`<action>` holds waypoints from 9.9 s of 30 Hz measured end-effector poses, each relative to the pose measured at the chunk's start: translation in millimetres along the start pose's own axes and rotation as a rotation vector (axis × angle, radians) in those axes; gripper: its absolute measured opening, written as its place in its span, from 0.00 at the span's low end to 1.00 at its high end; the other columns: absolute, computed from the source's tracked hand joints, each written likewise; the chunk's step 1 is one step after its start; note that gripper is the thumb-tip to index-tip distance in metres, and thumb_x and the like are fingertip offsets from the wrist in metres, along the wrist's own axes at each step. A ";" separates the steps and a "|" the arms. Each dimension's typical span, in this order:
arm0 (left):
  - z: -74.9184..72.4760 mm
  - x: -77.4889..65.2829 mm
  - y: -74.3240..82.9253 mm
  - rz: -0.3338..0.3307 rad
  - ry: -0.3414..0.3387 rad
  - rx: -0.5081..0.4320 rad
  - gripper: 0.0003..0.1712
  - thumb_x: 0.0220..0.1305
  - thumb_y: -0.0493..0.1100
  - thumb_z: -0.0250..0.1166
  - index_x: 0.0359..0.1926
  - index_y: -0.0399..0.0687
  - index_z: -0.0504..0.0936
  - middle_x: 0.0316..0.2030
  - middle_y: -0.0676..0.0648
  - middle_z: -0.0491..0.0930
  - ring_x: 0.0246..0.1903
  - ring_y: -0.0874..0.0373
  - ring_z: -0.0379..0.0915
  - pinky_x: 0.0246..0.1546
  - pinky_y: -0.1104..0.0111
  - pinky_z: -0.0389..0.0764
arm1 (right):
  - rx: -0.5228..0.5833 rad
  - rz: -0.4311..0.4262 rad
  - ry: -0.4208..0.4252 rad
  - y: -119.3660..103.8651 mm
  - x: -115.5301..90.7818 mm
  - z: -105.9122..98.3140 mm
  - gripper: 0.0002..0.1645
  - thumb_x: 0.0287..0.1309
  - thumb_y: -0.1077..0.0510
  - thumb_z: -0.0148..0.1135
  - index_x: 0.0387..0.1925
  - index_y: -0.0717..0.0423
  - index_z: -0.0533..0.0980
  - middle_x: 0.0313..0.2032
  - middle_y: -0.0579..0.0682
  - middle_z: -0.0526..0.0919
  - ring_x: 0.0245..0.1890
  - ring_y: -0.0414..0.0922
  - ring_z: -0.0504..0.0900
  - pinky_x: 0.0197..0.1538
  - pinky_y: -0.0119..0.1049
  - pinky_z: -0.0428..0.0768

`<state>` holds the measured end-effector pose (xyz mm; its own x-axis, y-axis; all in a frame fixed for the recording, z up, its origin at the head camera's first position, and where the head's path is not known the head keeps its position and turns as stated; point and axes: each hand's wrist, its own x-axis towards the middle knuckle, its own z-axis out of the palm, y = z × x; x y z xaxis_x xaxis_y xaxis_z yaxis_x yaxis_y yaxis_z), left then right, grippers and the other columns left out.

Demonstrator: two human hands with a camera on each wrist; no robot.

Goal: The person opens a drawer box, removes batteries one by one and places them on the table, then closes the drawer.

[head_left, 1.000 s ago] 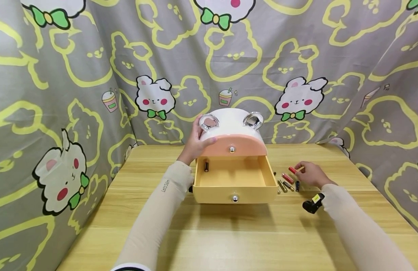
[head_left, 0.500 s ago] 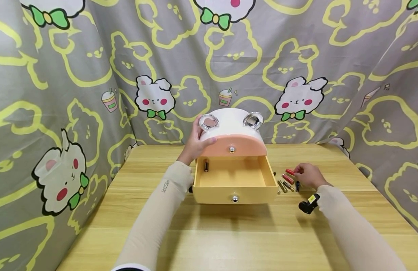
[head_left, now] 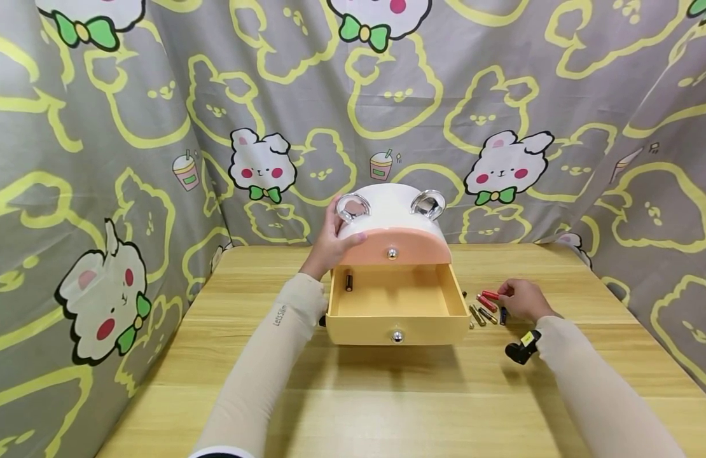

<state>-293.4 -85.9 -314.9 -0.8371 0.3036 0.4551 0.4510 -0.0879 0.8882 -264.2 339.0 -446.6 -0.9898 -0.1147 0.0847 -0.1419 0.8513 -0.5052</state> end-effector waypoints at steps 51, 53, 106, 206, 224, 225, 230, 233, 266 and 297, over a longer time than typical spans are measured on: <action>-5.7 8.1 -27.8 0.021 0.014 -0.008 0.57 0.54 0.26 0.65 0.75 0.51 0.39 0.66 0.36 0.62 0.60 0.53 0.62 0.61 0.66 0.63 | 0.006 -0.016 0.049 7.7 -3.6 8.4 0.07 0.59 0.64 0.61 0.34 0.66 0.79 0.29 0.56 0.81 0.33 0.54 0.78 0.39 0.52 0.74; -5.8 8.3 -27.6 0.014 0.011 -0.006 0.57 0.55 0.26 0.65 0.75 0.51 0.38 0.66 0.35 0.61 0.60 0.52 0.62 0.62 0.66 0.63 | 0.007 -0.016 0.050 7.5 -3.9 8.3 0.07 0.59 0.64 0.61 0.34 0.66 0.79 0.29 0.56 0.80 0.33 0.54 0.77 0.39 0.52 0.74; -3.3 1.0 -10.8 -0.012 0.002 0.006 0.56 0.55 0.29 0.65 0.75 0.48 0.39 0.68 0.34 0.59 0.62 0.49 0.60 0.64 0.63 0.61 | 0.131 -0.007 0.073 -37.4 -3.3 -11.1 0.19 0.66 0.56 0.56 0.50 0.68 0.71 0.42 0.62 0.79 0.42 0.58 0.79 0.39 0.45 0.78; -7.9 8.0 -31.9 0.014 0.024 0.047 0.56 0.55 0.32 0.66 0.75 0.54 0.40 0.66 0.38 0.62 0.62 0.53 0.61 0.63 0.64 0.61 | -0.059 -0.607 -0.464 -255.7 11.3 -9.4 0.26 0.63 0.54 0.63 0.58 0.63 0.73 0.53 0.55 0.79 0.47 0.47 0.80 0.53 0.40 0.76; -1.1 -0.8 -4.1 0.013 0.004 0.036 0.55 0.54 0.29 0.64 0.74 0.42 0.39 0.68 0.30 0.57 0.65 0.44 0.57 0.64 0.61 0.59 | -0.332 -0.589 -0.569 -282.2 25.2 8.8 0.34 0.64 0.49 0.61 0.68 0.56 0.64 0.65 0.52 0.69 0.65 0.47 0.65 0.67 0.42 0.60; -2.0 0.2 -7.2 0.009 0.005 0.034 0.55 0.54 0.29 0.65 0.74 0.43 0.39 0.68 0.31 0.58 0.65 0.44 0.57 0.65 0.61 0.59 | -0.350 -0.581 -0.569 -283.3 26.2 9.8 0.35 0.64 0.48 0.61 0.69 0.55 0.64 0.65 0.51 0.69 0.66 0.46 0.64 0.67 0.42 0.60; -7.8 6.2 -27.4 0.028 0.017 0.027 0.56 0.55 0.31 0.66 0.75 0.49 0.40 0.68 0.36 0.60 0.64 0.50 0.59 0.65 0.62 0.59 | -0.443 -0.591 -0.567 -289.2 30.0 18.1 0.40 0.64 0.45 0.60 0.72 0.53 0.60 0.68 0.50 0.65 0.68 0.45 0.60 0.69 0.40 0.56; -6.3 4.5 -23.2 0.042 0.018 0.024 0.55 0.55 0.30 0.66 0.75 0.48 0.40 0.67 0.35 0.60 0.64 0.50 0.59 0.65 0.62 0.59 | -0.506 -0.632 -0.562 -292.8 30.9 24.8 0.40 0.63 0.45 0.60 0.72 0.52 0.60 0.68 0.49 0.65 0.68 0.45 0.60 0.69 0.39 0.56; 0.1 -3.6 -0.1 -0.012 0.008 0.063 0.55 0.55 0.30 0.65 0.74 0.43 0.39 0.68 0.32 0.58 0.65 0.47 0.57 0.65 0.61 0.57 | -0.587 -0.614 -0.545 -305.2 32.2 38.0 0.13 0.60 0.45 0.63 0.44 0.45 0.78 0.34 0.39 0.78 0.38 0.39 0.73 0.46 0.34 0.72; -2.1 -3.7 -0.5 -0.017 0.009 0.048 0.55 0.55 0.30 0.65 0.75 0.43 0.38 0.67 0.31 0.59 0.65 0.46 0.58 0.65 0.61 0.59 | -0.486 -0.640 -0.540 -307.0 25.4 34.6 0.11 0.57 0.57 0.66 0.43 0.44 0.79 0.25 0.37 0.77 0.27 0.37 0.75 0.33 0.31 0.73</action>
<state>-291.2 -89.0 -316.9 -0.8474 0.2964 0.4406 0.4507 -0.0372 0.8919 -246.2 57.1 -319.1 -0.6171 -0.7470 -0.2473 -0.7553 0.6505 -0.0803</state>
